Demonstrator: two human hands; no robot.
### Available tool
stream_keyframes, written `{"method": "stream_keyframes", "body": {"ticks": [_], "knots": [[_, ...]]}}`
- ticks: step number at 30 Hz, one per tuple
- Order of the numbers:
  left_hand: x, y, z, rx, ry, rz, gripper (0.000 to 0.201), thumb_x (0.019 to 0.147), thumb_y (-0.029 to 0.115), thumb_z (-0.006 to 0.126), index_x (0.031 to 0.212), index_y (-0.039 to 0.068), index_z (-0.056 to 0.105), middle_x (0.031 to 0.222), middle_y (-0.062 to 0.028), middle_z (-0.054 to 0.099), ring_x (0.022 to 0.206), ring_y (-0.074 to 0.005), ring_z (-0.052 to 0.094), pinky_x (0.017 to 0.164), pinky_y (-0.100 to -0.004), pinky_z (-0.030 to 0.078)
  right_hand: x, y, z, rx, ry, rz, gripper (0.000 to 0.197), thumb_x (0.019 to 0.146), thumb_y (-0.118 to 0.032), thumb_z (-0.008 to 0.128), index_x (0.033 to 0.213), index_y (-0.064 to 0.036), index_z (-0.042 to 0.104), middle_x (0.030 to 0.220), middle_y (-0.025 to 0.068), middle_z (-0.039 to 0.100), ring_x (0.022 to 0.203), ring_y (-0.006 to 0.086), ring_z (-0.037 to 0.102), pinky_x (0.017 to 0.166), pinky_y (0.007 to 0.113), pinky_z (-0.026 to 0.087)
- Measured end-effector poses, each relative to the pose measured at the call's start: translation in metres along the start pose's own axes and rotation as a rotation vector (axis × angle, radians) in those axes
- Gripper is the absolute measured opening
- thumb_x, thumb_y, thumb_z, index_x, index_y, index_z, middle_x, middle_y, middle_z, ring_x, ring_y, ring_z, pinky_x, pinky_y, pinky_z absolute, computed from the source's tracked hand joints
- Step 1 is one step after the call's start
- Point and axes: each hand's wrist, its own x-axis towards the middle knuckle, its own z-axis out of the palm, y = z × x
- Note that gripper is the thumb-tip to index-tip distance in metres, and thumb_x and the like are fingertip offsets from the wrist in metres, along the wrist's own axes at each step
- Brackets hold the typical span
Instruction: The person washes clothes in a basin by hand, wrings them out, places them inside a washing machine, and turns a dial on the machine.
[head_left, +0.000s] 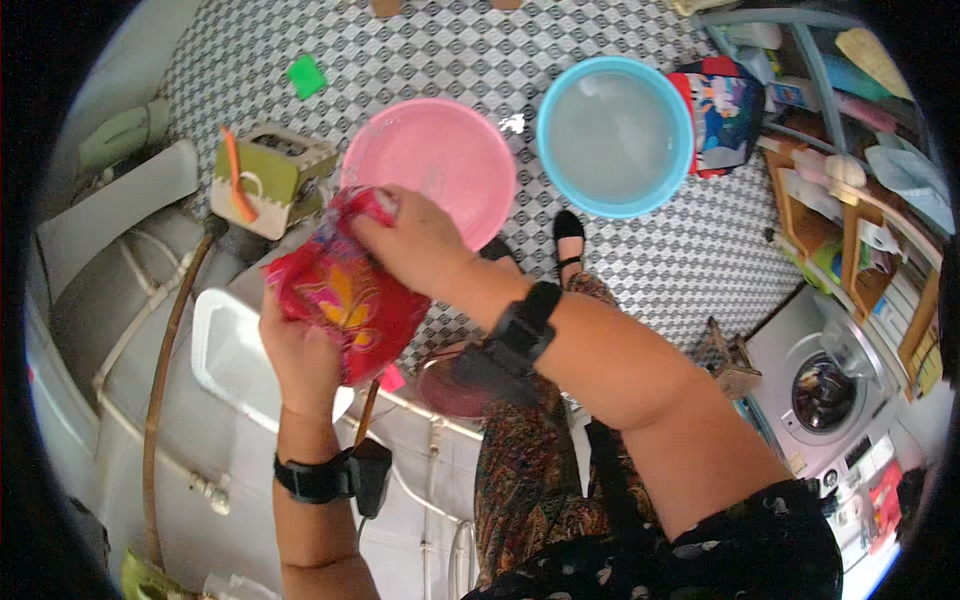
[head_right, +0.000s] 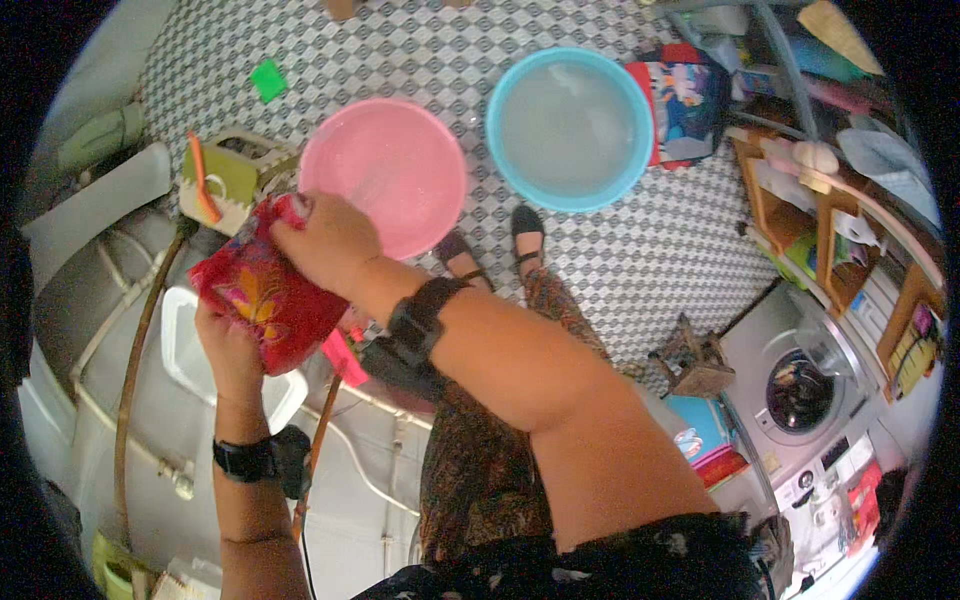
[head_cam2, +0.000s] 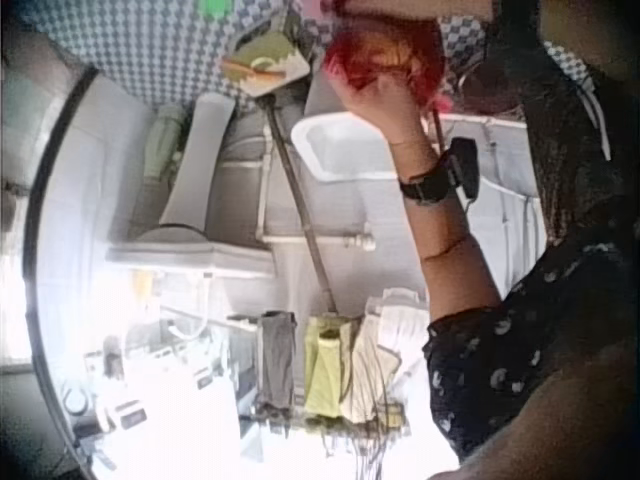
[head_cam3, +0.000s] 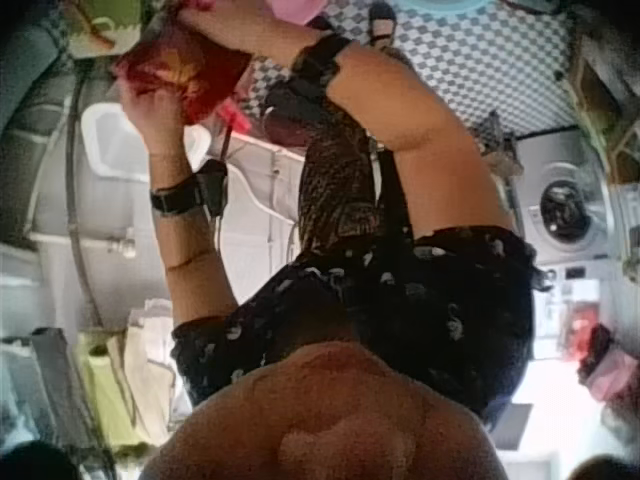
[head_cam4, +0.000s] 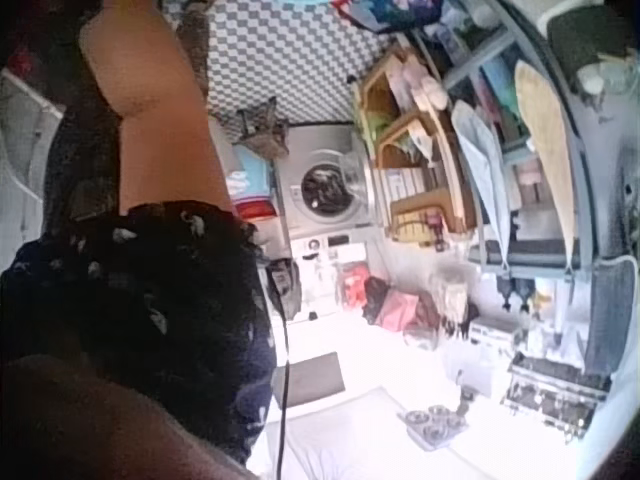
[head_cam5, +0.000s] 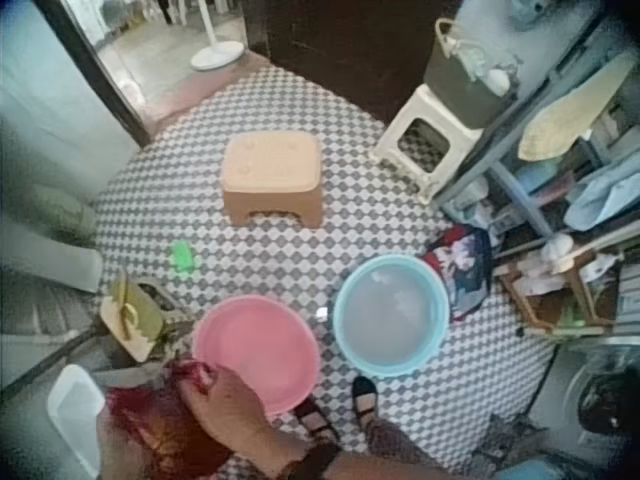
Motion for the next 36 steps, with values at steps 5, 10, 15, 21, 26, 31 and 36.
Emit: {"method": "stream_keyframes", "body": {"ticks": [5, 10, 15, 21, 26, 31, 36], "knots": [[0.006, -0.005, -0.001, 0.087, -0.06, 0.084, 0.03, 0.079, -0.006, 0.05, 0.109, -0.003, 0.051, 0.104, -0.009, 0.058, 0.093, -0.0168, 0.056, 0.083, -0.0303, 0.046, -0.001, 0.008, 0.006, -0.004, 0.06, -0.03, 0.042, 0.074, -0.035, 0.058, 0.097, 0.0004, 0.056, 0.092, 0.023, 0.058, 0.087, 0.0386, 0.057, 0.078, 0.042, 0.045], [0.004, 0.002, -0.005, 0.235, -0.074, 0.213, 0.024, 0.079, -0.003, 0.052, 0.103, -0.001, 0.053, 0.1, -0.0069, 0.057, 0.093, -0.0152, 0.053, 0.083, -0.0283, 0.042, -0.013, 0.0, 0.001, 0.057, 0.019, -0.015, 0.053, 0.074, -0.031, 0.06, 0.114, 0.0003, 0.045, 0.109, 0.0225, 0.049, 0.1, 0.0369, 0.051, 0.086, 0.039, 0.041], [-0.009, 0.028, 0.01, 0.33, -0.119, 0.375, 0.02, 0.082, -0.001, 0.05, 0.102, 0.001, 0.051, 0.094, -0.0049, 0.055, 0.085, -0.0125, 0.051, 0.079, -0.0246, 0.04, -0.038, 0.023, -0.024, 0.198, 0.117, -0.313, 0.053, 0.075, -0.022, 0.06, 0.12, -0.0007, 0.04, 0.115, 0.0193, 0.043, 0.108, 0.0325, 0.047, 0.091, 0.035, 0.038], [-0.031, 0.064, 0.042, -0.031, -0.055, 0.034, 0.018, 0.085, 0.006, 0.054, 0.102, 0.003, 0.049, 0.093, -0.0028, 0.056, 0.081, -0.01, 0.052, 0.075, -0.0257, 0.044, -0.099, 0.035, -0.104, 0.923, -0.288, -0.013, 0.064, 0.077, -0.014, 0.055, 0.134, -0.0165, 0.025, 0.112, 0.01, 0.044, 0.106, 0.0245, 0.045, 0.093, 0.039, 0.035], [-0.056, 0.091, 0.072, -0.477, 0.003, -0.048, 0.033, 0.085, 0.005, 0.052, 0.117, 0.004, 0.042, 0.105, -0.009, 0.055, 0.089, -0.0193, 0.057, 0.08, -0.0329, 0.047, -0.141, 0.042, -0.169, 1.513, -0.411, -0.111, 0.063, 0.081, -0.028, 0.058, 0.133, -0.0118, 0.027, 0.129, 0.0068, 0.04, 0.121, 0.0237, 0.037, 0.103, 0.044, 0.028], [-0.079, 0.12, 0.128, -0.506, -0.106, -0.063, 0.032, 0.088, 0.01, 0.047, 0.119, 0.003, 0.043, 0.109, -0.0119, 0.055, 0.093, -0.0229, 0.058, 0.08, -0.036, 0.05, -0.182, 0.087, -0.225, 1.527, -0.255, -0.1, 0.071, 0.079, -0.041, 0.061, 0.134, -0.0155, 0.024, 0.13, 0.0066, 0.037, 0.119, 0.0239, 0.039, 0.101, 0.042, 0.031], [-0.111, 0.134, 0.227, -0.735, -0.468, -0.287, 0.036, 0.091, 0.027, 0.038, 0.113, 0.001, 0.05, 0.111, -0.0131, 0.056, 0.098, -0.0269, 0.056, 0.086, -0.0407, 0.046, -0.244, 0.175, -0.301, 1.236, -0.283, -0.185, 0.076, 0.081, -0.03, 0.063, 0.137, -0.0082, 0.017, 0.133, 0.0092, 0.034, 0.119, 0.0201, 0.039, 0.097, 0.036, 0.037]]}}
